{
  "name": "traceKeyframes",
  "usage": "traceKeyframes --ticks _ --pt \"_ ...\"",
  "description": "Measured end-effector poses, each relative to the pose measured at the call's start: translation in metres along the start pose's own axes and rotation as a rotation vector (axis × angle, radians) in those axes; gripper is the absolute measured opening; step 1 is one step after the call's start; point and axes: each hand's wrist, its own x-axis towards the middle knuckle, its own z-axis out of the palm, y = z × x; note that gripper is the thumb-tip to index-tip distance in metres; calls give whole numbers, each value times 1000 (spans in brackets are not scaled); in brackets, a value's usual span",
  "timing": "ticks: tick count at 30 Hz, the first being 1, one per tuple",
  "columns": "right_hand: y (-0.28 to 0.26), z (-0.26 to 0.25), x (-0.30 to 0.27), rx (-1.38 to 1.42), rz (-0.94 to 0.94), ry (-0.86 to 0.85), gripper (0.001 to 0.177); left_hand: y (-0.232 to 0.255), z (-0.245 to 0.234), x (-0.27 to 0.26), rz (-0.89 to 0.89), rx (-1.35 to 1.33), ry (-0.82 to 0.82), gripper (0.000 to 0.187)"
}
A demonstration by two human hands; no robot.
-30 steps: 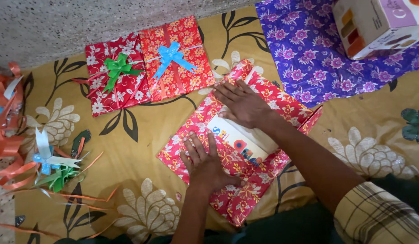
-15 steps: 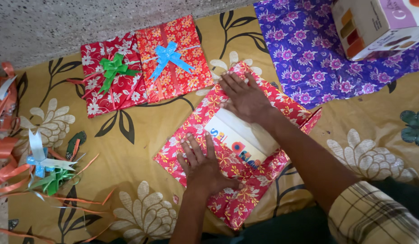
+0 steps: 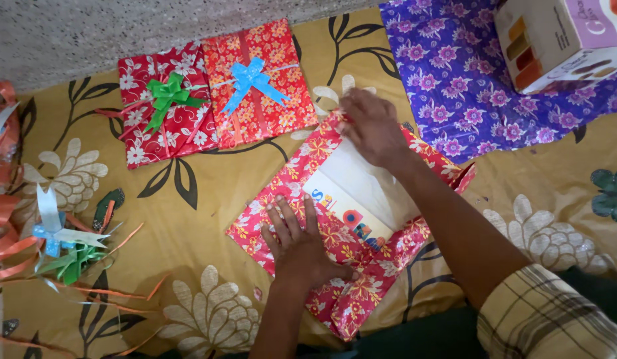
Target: The person wraps a rectangular box with red floral wrapping paper, folds the edges, and secures them with tape. They smooth the paper and complete the wrapping by folding the final flaps over the box.
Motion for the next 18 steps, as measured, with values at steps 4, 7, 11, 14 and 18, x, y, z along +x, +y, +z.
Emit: traceKeyframes --ticks 4,7,11,14,18 --pt "14 4 21 59 302 303 34 -1 1 -1 1 1 3 170" --pt "31 12 37 269 563 214 32 -1 0 0 12 4 6 169" --pt "52 26 46 264 471 195 27 -4 2 0 15 -7 9 169" --pt "62 33 56 376 563 148 22 -4 3 1 20 -8 19 168" --pt "66 30 58 480 532 129 24 -5 4 2 23 -2 25 167"
